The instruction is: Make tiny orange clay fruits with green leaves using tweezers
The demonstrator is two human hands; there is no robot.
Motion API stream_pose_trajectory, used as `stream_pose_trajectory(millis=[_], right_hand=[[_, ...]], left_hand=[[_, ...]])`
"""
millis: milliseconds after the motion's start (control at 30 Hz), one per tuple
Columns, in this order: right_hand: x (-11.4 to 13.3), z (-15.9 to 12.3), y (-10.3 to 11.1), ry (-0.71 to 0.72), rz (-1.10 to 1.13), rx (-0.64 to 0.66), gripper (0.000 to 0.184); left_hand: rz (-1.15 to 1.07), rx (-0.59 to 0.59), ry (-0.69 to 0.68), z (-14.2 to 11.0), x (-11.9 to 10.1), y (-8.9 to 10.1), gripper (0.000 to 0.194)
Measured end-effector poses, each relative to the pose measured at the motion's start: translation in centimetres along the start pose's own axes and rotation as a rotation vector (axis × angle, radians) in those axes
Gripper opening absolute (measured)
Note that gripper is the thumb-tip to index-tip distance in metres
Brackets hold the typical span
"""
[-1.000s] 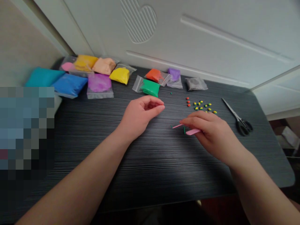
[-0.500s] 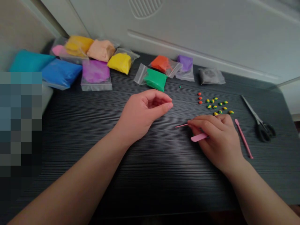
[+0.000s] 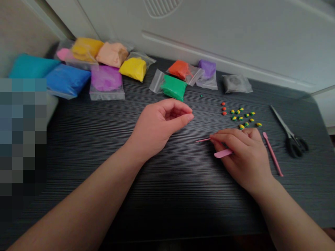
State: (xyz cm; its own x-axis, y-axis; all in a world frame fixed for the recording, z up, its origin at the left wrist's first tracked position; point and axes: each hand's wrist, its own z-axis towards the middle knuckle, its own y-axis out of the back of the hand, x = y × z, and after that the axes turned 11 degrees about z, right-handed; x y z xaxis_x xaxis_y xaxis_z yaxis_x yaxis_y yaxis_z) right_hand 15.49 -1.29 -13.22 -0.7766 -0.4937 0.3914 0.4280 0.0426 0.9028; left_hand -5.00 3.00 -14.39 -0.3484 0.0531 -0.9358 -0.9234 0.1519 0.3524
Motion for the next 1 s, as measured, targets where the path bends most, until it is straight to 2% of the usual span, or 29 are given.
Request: stream_pose_trajectory(millis=[167, 400, 633, 800, 1000], right_hand=[[0.03, 0.06, 0.08, 0.002, -0.002, -0.009, 0.018], [-0.07, 0.06, 0.12, 0.002, 0.016, 0.013, 0.020], [-0.06, -0.08, 0.10, 0.000, 0.042, 0.010, 0.022], [-0.21, 0.11, 0.64, -0.046, 0.031, -0.027, 0.019], [-0.18, 0.21, 0.90, -0.039, 0.007, -0.036, 0.018]], left_hand=[[0.006, -0.029, 0.044, 0.00, -0.24, -0.08, 0.016], [-0.017, 0.034, 0.105, 0.16, -0.39, 0.17, 0.015], [0.004, 0.026, 0.113, 0.06, -0.34, 0.23, 0.023], [0.097, -0.020, 0.092, 0.00, -0.31, 0.23, 0.017], [0.014, -0.056, 0.103, 0.09, -0.19, -0.07, 0.015]])
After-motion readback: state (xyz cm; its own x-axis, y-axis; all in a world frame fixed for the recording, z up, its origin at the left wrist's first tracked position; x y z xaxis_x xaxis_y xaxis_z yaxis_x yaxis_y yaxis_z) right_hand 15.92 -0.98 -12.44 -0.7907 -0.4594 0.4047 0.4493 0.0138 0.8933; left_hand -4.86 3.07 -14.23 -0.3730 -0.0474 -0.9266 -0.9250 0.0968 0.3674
